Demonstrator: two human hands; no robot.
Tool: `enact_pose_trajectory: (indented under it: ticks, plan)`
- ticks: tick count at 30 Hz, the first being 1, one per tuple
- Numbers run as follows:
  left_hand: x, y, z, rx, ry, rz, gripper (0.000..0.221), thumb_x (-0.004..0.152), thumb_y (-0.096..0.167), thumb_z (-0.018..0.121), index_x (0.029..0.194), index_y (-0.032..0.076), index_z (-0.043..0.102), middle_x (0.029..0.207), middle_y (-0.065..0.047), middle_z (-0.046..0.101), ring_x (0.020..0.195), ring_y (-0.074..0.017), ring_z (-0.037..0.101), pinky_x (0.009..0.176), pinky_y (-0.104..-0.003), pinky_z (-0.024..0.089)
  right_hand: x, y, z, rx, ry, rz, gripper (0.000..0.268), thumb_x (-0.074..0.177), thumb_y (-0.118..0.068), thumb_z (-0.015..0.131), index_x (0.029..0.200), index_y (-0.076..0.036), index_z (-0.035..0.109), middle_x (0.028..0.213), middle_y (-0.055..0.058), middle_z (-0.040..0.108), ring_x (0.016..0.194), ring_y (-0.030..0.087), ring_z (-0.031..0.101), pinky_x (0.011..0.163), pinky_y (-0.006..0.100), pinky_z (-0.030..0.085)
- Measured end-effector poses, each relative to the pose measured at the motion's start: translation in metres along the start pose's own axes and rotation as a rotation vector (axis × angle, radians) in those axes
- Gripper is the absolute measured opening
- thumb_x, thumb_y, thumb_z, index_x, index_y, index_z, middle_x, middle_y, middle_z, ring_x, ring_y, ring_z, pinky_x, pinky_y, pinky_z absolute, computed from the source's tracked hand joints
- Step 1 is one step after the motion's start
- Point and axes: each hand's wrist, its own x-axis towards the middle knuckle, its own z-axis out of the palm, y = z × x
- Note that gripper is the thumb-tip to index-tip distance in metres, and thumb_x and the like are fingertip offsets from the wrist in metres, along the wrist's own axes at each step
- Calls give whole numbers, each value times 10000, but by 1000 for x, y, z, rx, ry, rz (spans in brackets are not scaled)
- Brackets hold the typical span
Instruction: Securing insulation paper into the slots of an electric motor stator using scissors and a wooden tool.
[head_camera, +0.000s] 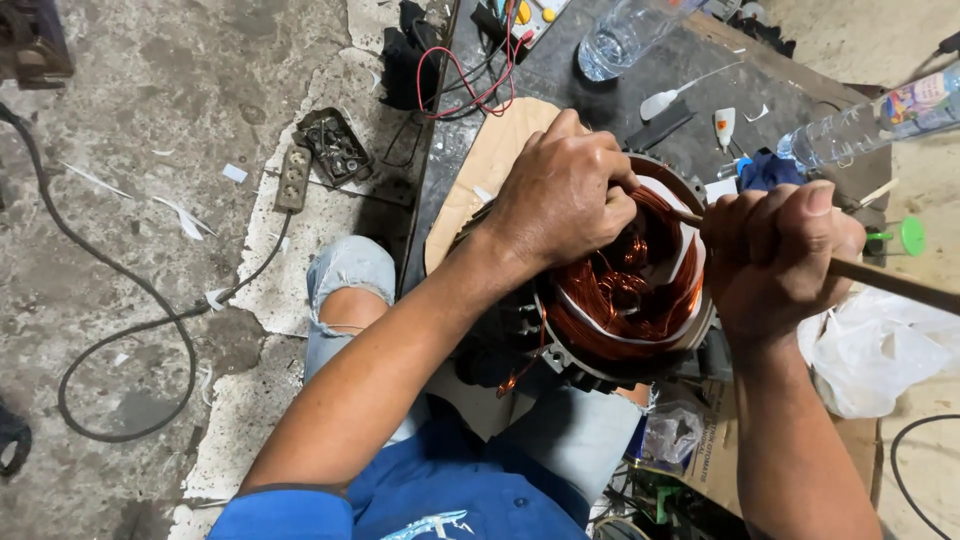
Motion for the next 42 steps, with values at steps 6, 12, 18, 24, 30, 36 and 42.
enact_pose_trajectory:
  ticks: [6,12,18,24,30,36,42]
  plan:
    - [0,-2,1,-2,21,19,304,732,153,571,883,101,829,777,-6,734,857,-317,536,718,-439,526,-16,8,-5,75,107,-36,506,1118,-349,471,705,-145,260,592,8,171,463,155,169,530,338,208]
    - [0,-2,-1,-16,-9,13,308,757,165,574,909,59,820,814,-24,745,863,-315,540,689,-432,526,-37,26,-21,141,71,-6,543,1081,-495,437,634,-198,352,565,-10,260,509,160,249,627,326,297]
    - [1,-2,-3,-18,-23,39,278,771,168,574,897,56,795,800,-29,708,843,-301,524,688,-439,496,-83,-20,-93,514,558,-351,606,863,74,765,744,-111,200,793,4,104,729,210,214,680,405,310]
    - [16,4,-22,-8,-164,-47,131,762,207,565,743,158,684,760,19,733,832,-301,602,796,-504,455,-54,-43,-47,-804,433,566,231,1009,-376,620,1037,-150,585,786,-6,524,708,100,498,597,275,387]
    - [52,-20,-17,65,-424,132,241,862,436,799,860,207,726,1081,-23,699,987,-209,569,874,-466,454,-81,-4,-65,-842,299,367,191,1105,-172,603,1015,-17,669,898,65,618,861,170,571,746,304,469]
    - [72,-39,-28,-510,-666,-105,378,834,529,693,992,189,731,1392,-150,665,1238,-241,681,1015,-401,531,-93,16,-43,-873,329,176,325,1126,-199,489,1299,-11,691,1232,175,626,1132,257,596,972,368,536]
    - [44,-39,-19,-447,-448,-49,221,875,300,701,989,142,805,1187,-47,779,1059,-151,708,928,-327,521,-90,16,-33,-686,324,175,371,1092,-208,485,1340,35,613,1403,258,611,1364,360,569,1172,442,463]
